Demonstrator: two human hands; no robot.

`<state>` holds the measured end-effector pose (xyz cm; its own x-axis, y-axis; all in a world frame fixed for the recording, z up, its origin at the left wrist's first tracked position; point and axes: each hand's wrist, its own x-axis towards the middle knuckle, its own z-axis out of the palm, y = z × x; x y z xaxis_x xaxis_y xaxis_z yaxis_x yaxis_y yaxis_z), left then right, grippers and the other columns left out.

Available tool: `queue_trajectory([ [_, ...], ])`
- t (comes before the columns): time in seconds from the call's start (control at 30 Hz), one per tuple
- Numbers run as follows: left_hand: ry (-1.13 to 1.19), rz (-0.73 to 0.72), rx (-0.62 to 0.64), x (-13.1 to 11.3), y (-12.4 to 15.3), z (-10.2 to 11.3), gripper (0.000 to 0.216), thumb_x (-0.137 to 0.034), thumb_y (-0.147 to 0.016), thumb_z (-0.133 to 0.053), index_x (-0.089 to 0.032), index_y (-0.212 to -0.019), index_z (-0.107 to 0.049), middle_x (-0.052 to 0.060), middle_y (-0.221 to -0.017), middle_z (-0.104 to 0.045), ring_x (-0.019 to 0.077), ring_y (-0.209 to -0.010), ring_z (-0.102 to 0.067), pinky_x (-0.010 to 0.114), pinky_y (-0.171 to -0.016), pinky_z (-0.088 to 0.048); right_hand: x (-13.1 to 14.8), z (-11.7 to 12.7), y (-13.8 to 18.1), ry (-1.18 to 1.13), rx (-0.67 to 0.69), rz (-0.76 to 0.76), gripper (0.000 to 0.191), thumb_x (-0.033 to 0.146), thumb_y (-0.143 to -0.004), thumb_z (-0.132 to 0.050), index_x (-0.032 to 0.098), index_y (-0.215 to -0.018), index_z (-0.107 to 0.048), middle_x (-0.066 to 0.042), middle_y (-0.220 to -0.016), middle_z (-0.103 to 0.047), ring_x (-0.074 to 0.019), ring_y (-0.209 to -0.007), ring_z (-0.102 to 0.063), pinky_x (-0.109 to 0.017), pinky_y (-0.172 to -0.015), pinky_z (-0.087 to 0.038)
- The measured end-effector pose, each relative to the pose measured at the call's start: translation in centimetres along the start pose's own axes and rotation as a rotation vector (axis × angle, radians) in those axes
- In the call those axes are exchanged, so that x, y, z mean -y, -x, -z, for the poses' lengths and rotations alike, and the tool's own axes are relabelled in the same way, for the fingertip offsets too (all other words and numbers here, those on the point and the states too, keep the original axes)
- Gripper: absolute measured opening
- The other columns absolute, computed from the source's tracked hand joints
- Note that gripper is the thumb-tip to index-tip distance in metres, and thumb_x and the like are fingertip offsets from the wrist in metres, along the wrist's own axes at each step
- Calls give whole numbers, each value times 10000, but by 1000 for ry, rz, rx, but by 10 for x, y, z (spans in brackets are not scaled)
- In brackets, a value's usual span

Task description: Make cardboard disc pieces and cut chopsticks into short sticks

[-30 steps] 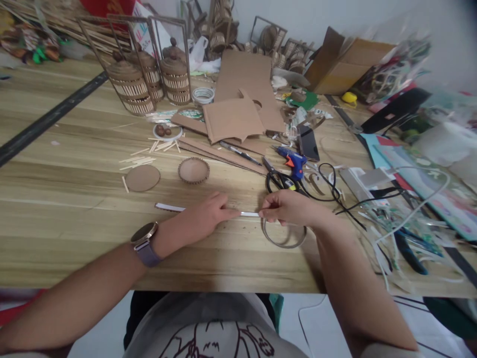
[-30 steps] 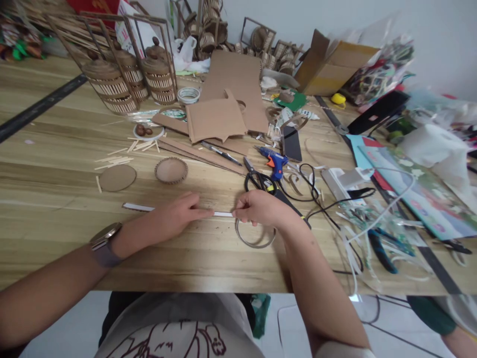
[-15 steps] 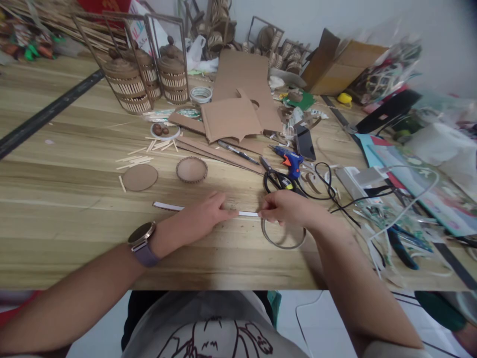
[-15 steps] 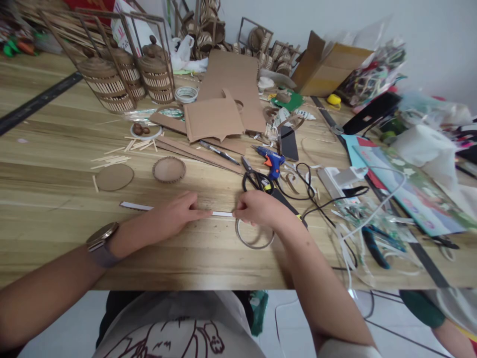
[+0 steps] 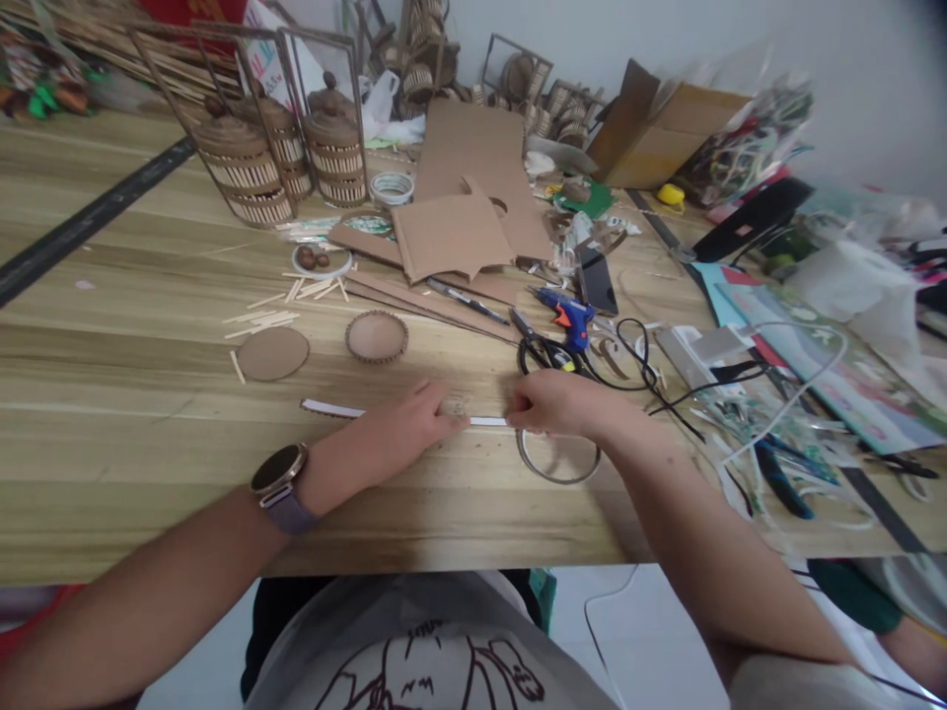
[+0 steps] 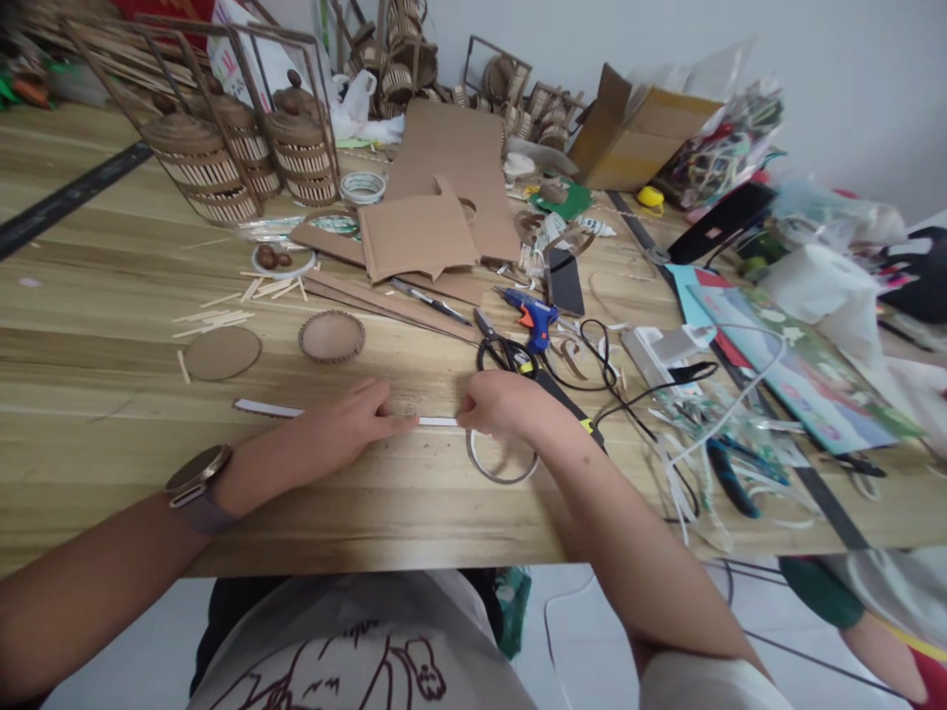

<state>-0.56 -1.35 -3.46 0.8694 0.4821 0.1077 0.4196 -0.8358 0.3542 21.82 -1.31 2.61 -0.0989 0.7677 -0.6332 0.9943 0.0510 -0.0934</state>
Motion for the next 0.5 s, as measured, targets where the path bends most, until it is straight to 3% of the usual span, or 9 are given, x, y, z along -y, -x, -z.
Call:
queue_trajectory([
  [0.27,-177,-4,-7,-3,1,0,353,-153,-975,-357,-216,-1189,-631,65,-905,-530,209,-859,-466,326,-753,-428,0,2,-3,-20,25,24,216,199,-685,-563,188,-469,-561,-13,-481,-598,-130,-450,-538,-233,-447,-311],
  [0.4,-289,1,-11,-7,-1,0,296,-146,-954,-402,-200,-1115,-645,99,-1039,-572,244,-947,-505,365,-799,-448,3,0,-1,-69,28,51,213,195,-724,-549,180,-513,-580,-3,-488,-593,-119,-461,-548,-215,-462,-341],
  [0.5,-332,-14,-42,-10,-2,0,305,-151,-949,-423,-186,-1199,-595,121,-1130,-575,257,-1003,-512,384,-834,-456,9,-2,-3,-124,26,93,217,231,-779,-540,174,-581,-606,-6,-561,-634,-110,-494,-573,-201,-484,-362],
])
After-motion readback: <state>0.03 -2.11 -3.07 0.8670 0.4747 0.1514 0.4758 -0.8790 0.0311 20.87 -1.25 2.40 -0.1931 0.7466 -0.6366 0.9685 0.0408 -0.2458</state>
